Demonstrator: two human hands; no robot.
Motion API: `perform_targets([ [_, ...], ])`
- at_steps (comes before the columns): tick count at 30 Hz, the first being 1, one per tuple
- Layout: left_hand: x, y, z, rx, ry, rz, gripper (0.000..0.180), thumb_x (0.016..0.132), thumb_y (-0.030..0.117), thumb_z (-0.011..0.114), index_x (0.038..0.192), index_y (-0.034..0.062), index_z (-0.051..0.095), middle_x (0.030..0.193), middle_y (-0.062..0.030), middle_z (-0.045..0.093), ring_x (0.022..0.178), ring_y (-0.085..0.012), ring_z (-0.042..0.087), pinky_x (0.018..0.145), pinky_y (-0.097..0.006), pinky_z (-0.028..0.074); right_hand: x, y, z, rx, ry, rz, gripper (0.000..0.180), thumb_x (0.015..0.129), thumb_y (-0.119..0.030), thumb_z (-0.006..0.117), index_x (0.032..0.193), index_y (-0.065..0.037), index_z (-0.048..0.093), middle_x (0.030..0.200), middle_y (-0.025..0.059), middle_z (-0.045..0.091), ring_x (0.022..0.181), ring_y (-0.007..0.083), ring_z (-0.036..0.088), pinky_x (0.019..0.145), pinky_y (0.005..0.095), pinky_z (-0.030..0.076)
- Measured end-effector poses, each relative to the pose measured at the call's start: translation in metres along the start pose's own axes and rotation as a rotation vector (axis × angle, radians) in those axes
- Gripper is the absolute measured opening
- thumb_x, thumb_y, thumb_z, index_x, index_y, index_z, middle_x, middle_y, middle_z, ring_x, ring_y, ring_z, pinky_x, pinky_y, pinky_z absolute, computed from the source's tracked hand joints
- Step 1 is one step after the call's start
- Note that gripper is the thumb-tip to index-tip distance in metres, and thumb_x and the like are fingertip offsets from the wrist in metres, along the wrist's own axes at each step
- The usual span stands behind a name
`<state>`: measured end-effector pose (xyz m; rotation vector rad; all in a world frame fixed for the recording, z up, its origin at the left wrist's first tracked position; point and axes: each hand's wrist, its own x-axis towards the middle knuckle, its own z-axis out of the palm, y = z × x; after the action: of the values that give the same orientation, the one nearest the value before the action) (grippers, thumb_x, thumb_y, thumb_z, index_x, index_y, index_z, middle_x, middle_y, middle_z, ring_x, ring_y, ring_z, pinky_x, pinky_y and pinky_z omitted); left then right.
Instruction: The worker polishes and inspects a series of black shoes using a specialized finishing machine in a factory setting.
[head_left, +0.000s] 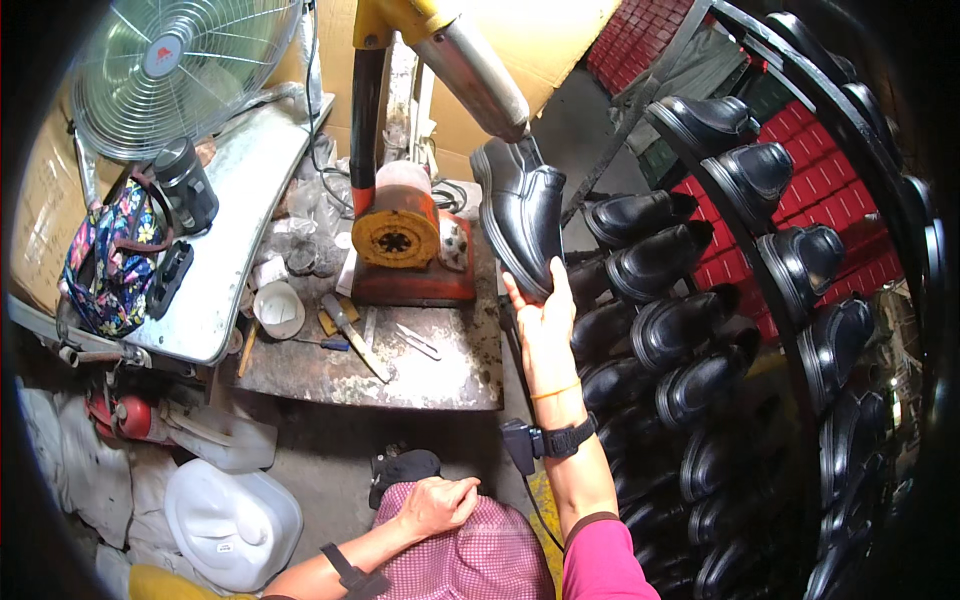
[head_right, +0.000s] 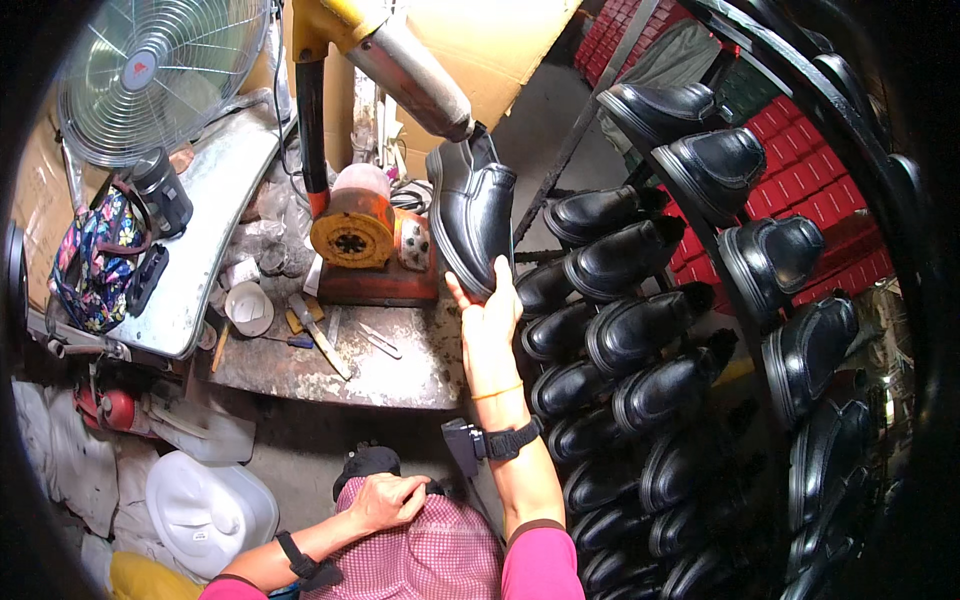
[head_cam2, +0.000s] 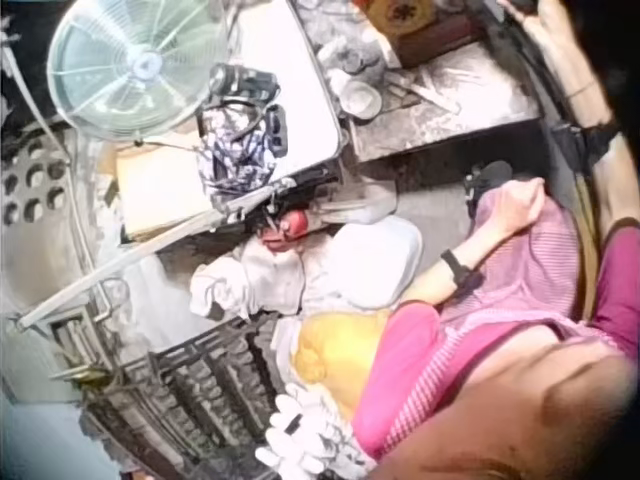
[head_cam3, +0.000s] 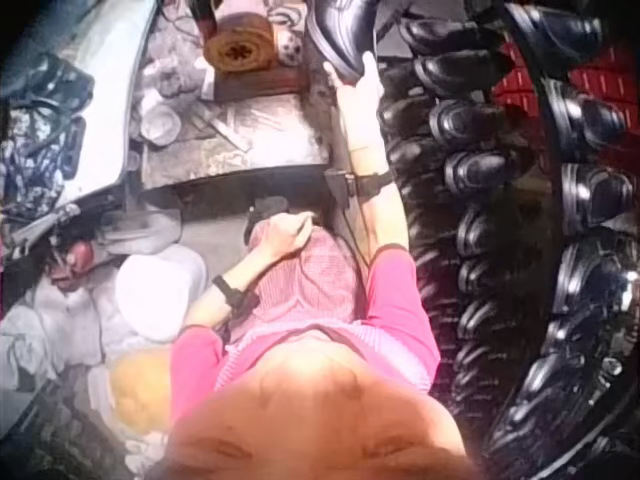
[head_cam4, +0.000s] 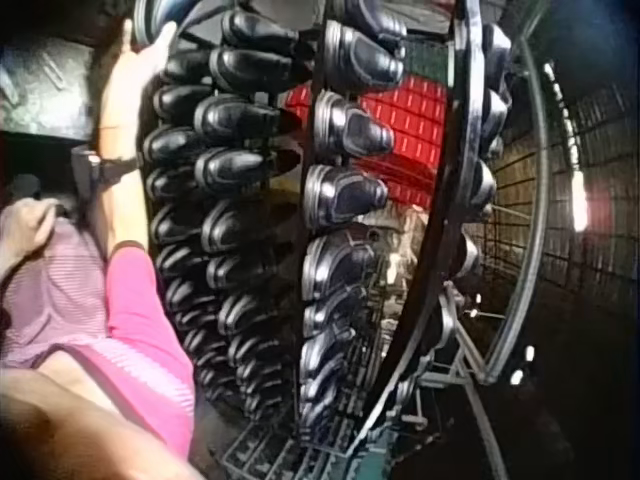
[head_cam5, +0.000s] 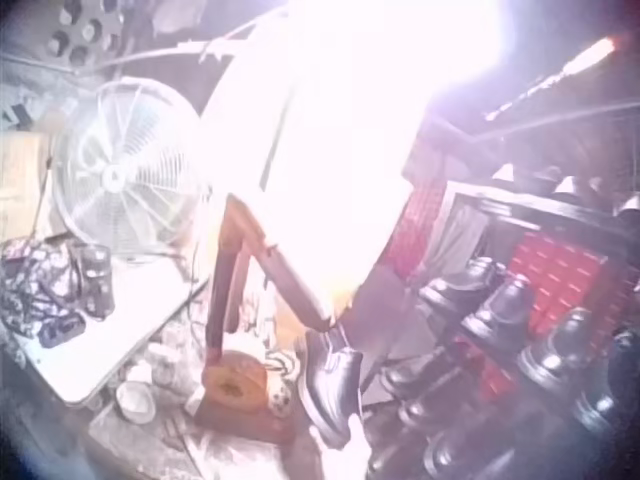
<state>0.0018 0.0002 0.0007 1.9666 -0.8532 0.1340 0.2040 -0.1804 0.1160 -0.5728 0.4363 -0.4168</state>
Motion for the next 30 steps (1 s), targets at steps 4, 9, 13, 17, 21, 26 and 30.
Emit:
perform_targets([
  [4, 0.007, 0.001, -0.003, -0.011, 0.005, -0.005, 0.011, 0.070, 0.007, 0.061, 0.079, 0.0024, 0.063, 0.056, -0.0088, 0.059, 0.046, -0.0213, 0.056, 0.045, -0.031, 0.045, 0.024, 0.004, 0.025, 0.058, -0.031, -0.003, 0.031, 0.086, -0.020, 0.055, 0.107, 0.003, 0.051, 0.102, 0.0194, 0.059, 0.084, 0.0358, 0.061, 0.069, 0.0445, 0.055],
  [9, 0.008, -0.005, -0.005, -0.023, -0.008, -0.025, 0.011, 0.070, 0.008, 0.061, 0.080, 0.0025, 0.064, 0.057, -0.0088, 0.059, 0.046, -0.0212, 0.056, 0.046, -0.030, 0.045, 0.046, 0.005, 0.049, 0.091, -0.063, -0.012, 0.033, 0.087, -0.021, 0.054, 0.108, 0.004, 0.050, 0.102, 0.0208, 0.059, 0.084, 0.0382, 0.061, 0.069, 0.0437, 0.056],
  [13, 0.008, -0.005, -0.008, -0.029, 0.011, -0.024, 0.011, 0.071, 0.008, 0.060, 0.080, 0.0028, 0.064, 0.057, -0.0086, 0.060, 0.046, -0.0214, 0.057, 0.046, -0.031, 0.046, 0.055, 0.004, 0.053, 0.121, -0.089, 0.001, 0.033, 0.086, -0.021, 0.056, 0.105, 0.005, 0.051, 0.100, 0.0203, 0.059, 0.082, 0.0362, 0.061, 0.069, 0.0441, 0.056],
  [17, 0.009, -0.004, -0.012, -0.032, 0.022, -0.017, 0.012, 0.071, 0.008, 0.060, 0.080, 0.0022, 0.063, 0.057, -0.0088, 0.059, 0.046, -0.0216, 0.057, 0.046, -0.030, 0.046, 0.054, 0.003, 0.055, 0.148, -0.106, 0.012, 0.033, 0.084, -0.021, 0.059, 0.102, 0.005, 0.052, 0.098, 0.0192, 0.060, 0.078, 0.0330, 0.062, 0.067, 0.0449, 0.056],
  [21, 0.011, -0.003, -0.014, -0.016, 0.018, -0.013, 0.010, 0.072, 0.008, 0.060, 0.079, 0.0010, 0.063, 0.055, -0.0087, 0.059, 0.046, -0.0204, 0.058, 0.047, -0.030, 0.047, 0.049, 0.004, 0.050, 0.117, -0.083, 0.037, 0.033, 0.087, -0.023, 0.054, 0.107, 0.004, 0.051, 0.100, 0.0213, 0.060, 0.087, 0.0384, 0.061, 0.069, 0.0410, 0.056],
  [26, 0.009, -0.002, -0.013, -0.004, 0.031, -0.022, 0.010, 0.072, 0.008, 0.060, 0.079, 0.0015, 0.063, 0.055, -0.0086, 0.058, 0.046, -0.0208, 0.057, 0.047, -0.030, 0.047, 0.033, 0.012, 0.038, -0.474, -0.031, -0.395, 0.046, 0.079, -0.009, 0.062, 0.120, -0.002, 0.044, 0.103, 0.0134, 0.055, 0.080, 0.0250, 0.061, 0.053, 0.0365, 0.057],
  [30, 0.011, -0.002, -0.009, -0.014, 0.049, -0.017, 0.009, 0.072, 0.008, 0.061, 0.079, 0.0017, 0.063, 0.055, -0.0089, 0.058, 0.046, -0.0211, 0.057, 0.047, -0.030, 0.047, 0.048, 0.012, 0.018, -0.872, -0.092, -0.843, 0.065, 0.072, -0.014, 0.069, 0.129, -0.001, 0.038, 0.120, 0.0217, 0.050, 0.098, 0.0312, 0.057, 0.092, 0.0357, 0.040],
])
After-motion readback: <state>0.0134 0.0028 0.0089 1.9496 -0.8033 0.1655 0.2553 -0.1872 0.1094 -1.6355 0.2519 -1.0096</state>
